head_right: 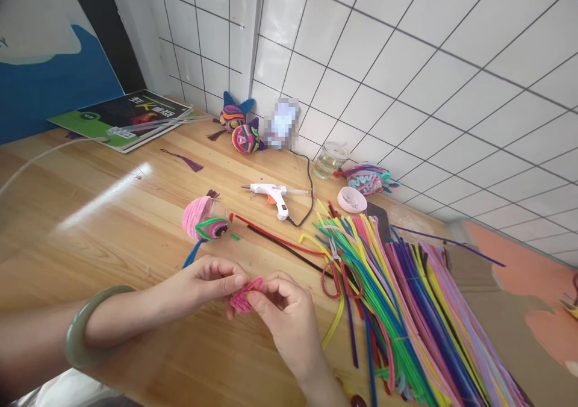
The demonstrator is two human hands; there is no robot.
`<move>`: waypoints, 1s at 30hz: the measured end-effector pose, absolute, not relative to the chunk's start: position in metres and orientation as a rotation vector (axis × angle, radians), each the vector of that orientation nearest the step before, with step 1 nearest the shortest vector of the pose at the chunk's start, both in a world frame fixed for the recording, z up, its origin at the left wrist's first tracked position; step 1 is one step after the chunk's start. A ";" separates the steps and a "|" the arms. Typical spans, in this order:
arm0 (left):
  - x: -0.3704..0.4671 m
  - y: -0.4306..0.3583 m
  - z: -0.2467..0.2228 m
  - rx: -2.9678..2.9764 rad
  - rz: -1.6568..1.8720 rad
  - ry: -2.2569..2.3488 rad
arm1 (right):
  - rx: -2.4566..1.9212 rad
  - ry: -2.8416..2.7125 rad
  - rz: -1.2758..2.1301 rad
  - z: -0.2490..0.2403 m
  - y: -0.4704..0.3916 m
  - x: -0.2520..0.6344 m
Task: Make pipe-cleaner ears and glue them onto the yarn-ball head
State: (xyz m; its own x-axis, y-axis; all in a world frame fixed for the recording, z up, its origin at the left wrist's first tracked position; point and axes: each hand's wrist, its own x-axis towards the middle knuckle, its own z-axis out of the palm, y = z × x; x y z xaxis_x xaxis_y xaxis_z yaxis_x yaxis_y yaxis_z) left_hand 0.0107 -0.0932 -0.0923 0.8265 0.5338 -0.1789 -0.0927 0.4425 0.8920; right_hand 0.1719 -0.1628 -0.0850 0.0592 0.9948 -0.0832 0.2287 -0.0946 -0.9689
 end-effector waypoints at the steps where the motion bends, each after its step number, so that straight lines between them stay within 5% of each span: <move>1: 0.010 -0.093 -0.093 1.078 0.405 0.496 | -1.488 -1.303 1.119 -0.085 -0.162 0.171; 14: 0.013 -0.090 -0.089 1.108 0.453 0.639 | -1.537 -1.171 1.351 -0.086 -0.162 0.176; 30: 0.014 -0.091 -0.089 1.042 0.434 0.625 | -1.615 -1.247 1.219 -0.082 -0.161 0.171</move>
State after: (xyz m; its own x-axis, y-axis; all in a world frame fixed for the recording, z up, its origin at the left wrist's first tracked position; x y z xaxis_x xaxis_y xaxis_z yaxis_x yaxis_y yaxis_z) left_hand 0.0143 -0.0909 -0.0895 0.7485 0.6063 -0.2686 -0.0408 0.4464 0.8939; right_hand 0.1713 -0.1613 -0.0819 0.0732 0.9687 -0.2371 0.2587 -0.2480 -0.9336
